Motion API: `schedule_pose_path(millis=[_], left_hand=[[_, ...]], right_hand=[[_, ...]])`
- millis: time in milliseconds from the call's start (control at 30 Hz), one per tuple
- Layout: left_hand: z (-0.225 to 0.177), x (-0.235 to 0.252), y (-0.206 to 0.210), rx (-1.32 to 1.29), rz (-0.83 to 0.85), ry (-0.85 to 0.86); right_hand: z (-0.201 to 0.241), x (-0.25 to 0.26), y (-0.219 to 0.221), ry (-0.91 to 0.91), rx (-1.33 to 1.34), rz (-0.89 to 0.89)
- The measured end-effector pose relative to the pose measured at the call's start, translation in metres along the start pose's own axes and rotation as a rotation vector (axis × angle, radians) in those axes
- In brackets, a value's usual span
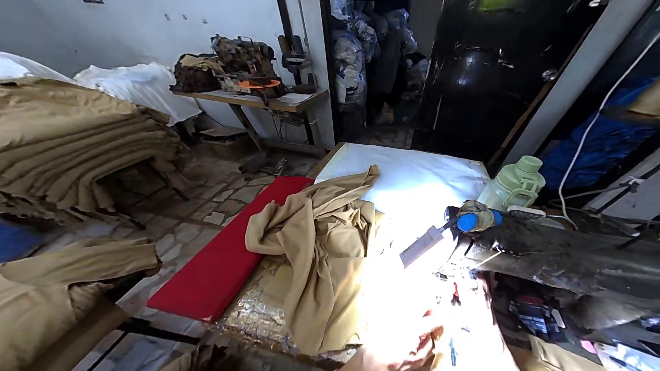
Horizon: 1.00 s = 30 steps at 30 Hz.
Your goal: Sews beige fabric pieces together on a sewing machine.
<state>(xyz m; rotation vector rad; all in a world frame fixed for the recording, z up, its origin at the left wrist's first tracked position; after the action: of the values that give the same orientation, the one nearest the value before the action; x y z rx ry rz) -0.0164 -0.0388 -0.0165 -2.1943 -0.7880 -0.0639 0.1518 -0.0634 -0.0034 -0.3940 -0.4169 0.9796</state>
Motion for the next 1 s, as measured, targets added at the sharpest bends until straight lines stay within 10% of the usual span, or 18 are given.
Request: schedule_pose_path(millis=[167,500,1000], left_hand=[[0.018,0.024,-0.017,0.122,-0.089,-0.158],[0.029,0.042,-0.021,0.172,0.189,-0.323],[0.031,0.04,-0.011,0.152,0.224,-0.329]], right_hand=[[-0.018,0.022,-0.012,0.131,0.319,-0.099],[0.002,-0.001,-0.079,-0.049,-0.279,-0.178],[0.003,-0.048,-0.033,-0.162,-0.379,-0.157]])
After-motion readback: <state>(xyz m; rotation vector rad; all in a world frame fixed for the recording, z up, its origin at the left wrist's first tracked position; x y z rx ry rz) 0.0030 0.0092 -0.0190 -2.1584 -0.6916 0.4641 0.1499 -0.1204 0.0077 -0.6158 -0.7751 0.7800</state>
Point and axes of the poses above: each hand's wrist, its own x-axis towards the middle knuckle, its own y-axis out of the palm, z = x × y, the point moved 3 cm from there along x, towards the middle knuckle, and after that the axes turned 2 degrees about -x, right-handed, at the moved point
